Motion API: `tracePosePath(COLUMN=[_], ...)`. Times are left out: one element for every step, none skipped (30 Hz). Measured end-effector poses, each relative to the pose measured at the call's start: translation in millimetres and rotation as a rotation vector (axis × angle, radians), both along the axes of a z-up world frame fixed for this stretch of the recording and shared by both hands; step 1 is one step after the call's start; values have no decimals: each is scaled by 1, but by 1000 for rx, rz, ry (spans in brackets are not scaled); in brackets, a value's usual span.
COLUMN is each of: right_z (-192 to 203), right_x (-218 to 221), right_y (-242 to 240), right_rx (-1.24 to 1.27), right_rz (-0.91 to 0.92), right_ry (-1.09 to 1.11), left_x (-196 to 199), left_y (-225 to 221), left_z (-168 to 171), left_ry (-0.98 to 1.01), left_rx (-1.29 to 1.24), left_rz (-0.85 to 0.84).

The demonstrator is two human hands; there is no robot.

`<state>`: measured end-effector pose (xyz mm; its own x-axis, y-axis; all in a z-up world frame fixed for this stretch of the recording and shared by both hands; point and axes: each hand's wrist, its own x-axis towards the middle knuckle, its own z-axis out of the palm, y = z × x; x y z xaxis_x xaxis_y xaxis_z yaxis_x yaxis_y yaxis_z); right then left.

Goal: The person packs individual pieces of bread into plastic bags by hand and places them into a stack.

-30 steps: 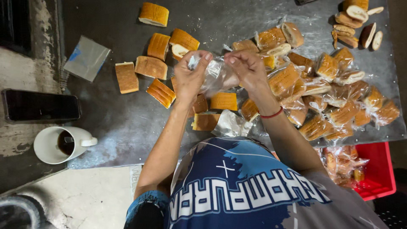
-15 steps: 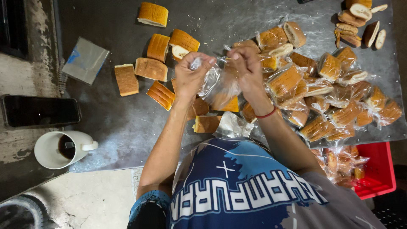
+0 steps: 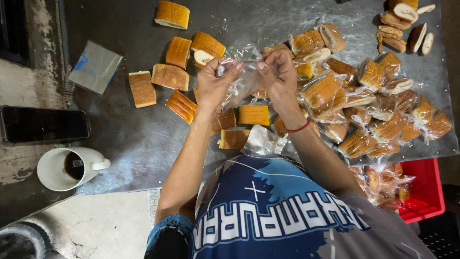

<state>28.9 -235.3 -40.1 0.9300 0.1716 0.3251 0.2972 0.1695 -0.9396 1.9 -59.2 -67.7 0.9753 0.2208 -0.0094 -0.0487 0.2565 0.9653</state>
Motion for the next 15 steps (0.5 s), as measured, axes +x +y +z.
tracePosePath(right_z=[0, 1, 2, 3, 4, 5, 6, 7, 9, 11, 14, 17, 19, 21, 23], right_x=[1, 1, 1, 2, 3, 4, 6, 9, 15, 21, 27, 35, 39, 42, 46], right_y=[-1, -3, -4, -5, -5, -5, -5, -6, -9, -12, -15, -18, -19, -17, -12], right_rx=[84, 83, 74, 64, 64, 10, -44, -44, -66, -88, -87, -224, -362, -362, -408], right_rz=[12, 11, 53, 96, 95, 76, 58, 57, 72, 87, 87, 113, 139, 139, 98], right_ry=[116, 115, 110, 104, 104, 154, 201, 200, 193, 186, 186, 180, 172, 172, 233], left_x=[1, 2, 1, 1, 3, 4, 5, 6, 8, 12, 16, 20, 25, 29, 33], left_y=[0, 0, 1, 2, 4, 5, 8, 12, 16, 20, 25, 30, 33, 34, 36], left_z=[-2, -3, -2, 0, 3, 8, 13, 19, 24, 26, 25, 22, 16, 9, 2], left_ry=[-1, -22, -42, -41, -82, -124, -125, -19, 84, 81, 189, 297, 297, 157, 15], left_rx=[0, -103, -205, -204, -200, -195, -195, -94, 10, 12, 20, 27, 27, 116, 205], left_rz=[-2, -2, 1, 1, -19, -38, -39, -23, -5, -5, -24, -44, -44, -85, -123])
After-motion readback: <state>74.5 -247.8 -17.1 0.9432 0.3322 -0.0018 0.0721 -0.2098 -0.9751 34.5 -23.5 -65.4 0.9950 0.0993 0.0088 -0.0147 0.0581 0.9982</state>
